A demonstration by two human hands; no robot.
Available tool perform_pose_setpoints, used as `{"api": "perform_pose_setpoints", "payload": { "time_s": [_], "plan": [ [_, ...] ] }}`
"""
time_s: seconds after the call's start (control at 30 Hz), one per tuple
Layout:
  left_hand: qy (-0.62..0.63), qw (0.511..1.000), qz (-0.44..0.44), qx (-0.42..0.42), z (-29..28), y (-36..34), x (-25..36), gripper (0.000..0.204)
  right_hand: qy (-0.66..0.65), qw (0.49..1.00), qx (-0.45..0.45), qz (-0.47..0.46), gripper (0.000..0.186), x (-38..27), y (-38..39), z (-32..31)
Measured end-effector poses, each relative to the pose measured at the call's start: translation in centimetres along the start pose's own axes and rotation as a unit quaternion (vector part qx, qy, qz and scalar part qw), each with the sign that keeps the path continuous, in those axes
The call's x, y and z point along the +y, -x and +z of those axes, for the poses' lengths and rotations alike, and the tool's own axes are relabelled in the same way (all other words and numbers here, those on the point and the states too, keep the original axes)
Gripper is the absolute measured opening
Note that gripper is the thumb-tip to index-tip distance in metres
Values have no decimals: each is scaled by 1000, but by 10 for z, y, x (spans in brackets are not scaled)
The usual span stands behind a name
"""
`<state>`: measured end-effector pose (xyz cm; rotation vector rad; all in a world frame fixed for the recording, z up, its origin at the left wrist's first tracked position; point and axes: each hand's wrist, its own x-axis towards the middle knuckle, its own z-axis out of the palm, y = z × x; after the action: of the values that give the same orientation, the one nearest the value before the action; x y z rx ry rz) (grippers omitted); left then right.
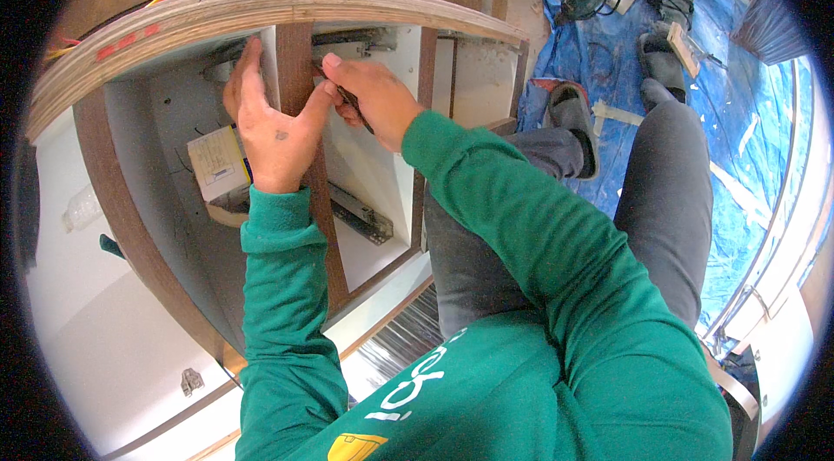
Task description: The person applies edge banding to the edges of a wooden cabinet using a small ironing tool and a scraper. They press the banding onto the edge, smooth it with the tool, and trim excess material.
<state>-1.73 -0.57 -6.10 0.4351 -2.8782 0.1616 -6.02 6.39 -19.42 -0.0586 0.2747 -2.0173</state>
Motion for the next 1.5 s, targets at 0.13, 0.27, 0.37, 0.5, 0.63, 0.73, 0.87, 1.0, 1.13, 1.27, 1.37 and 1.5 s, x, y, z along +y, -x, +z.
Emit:
{"api": "perform_pose_setpoints", "payload": {
  "time_s": [0.13,0.27,0.37,0.5,0.63,0.73,0.87,1.0,1.13,1.27,1.37,1.5],
  "plan": [
    [-10,1000,7,-7,0,-1,3,96,22,1000,-1,-4,44,-1,-4,0],
    [-28,999,16,-15,0,0,6,99,23,1000,-1,-17,44,0,-5,1],
    [-38,999,4,-16,1,0,6,100,21,1000,12,-14,44,2,-5,3],
    [-56,998,0,-15,2,0,4,100,11,1000,12,-11,45,5,-6,5],
    [-67,998,15,-13,3,0,2,97,-1,1000,16,-15,45,7,-6,7],
    [-65,998,13,-12,3,0,2,96,-8,999,27,-28,46,8,-7,10],
    [-60,998,21,-3,4,0,2,93,-20,999,27,-13,44,8,-7,11],
    [-61,998,27,-1,4,0,1,93,-18,999,41,-22,46,10,-7,14],
    [-54,998,28,1,4,0,0,90,-7,998,61,-19,48,12,-9,17],
    [-49,998,28,4,5,-1,0,88,-24,997,72,-19,48,13,-11,21],
    [-52,998,26,3,5,-1,0,87,-37,996,78,-19,48,13,-11,24],
    [-52,998,23,1,5,0,1,85,-41,995,83,-20,47,14,-12,26]
  ]
}}
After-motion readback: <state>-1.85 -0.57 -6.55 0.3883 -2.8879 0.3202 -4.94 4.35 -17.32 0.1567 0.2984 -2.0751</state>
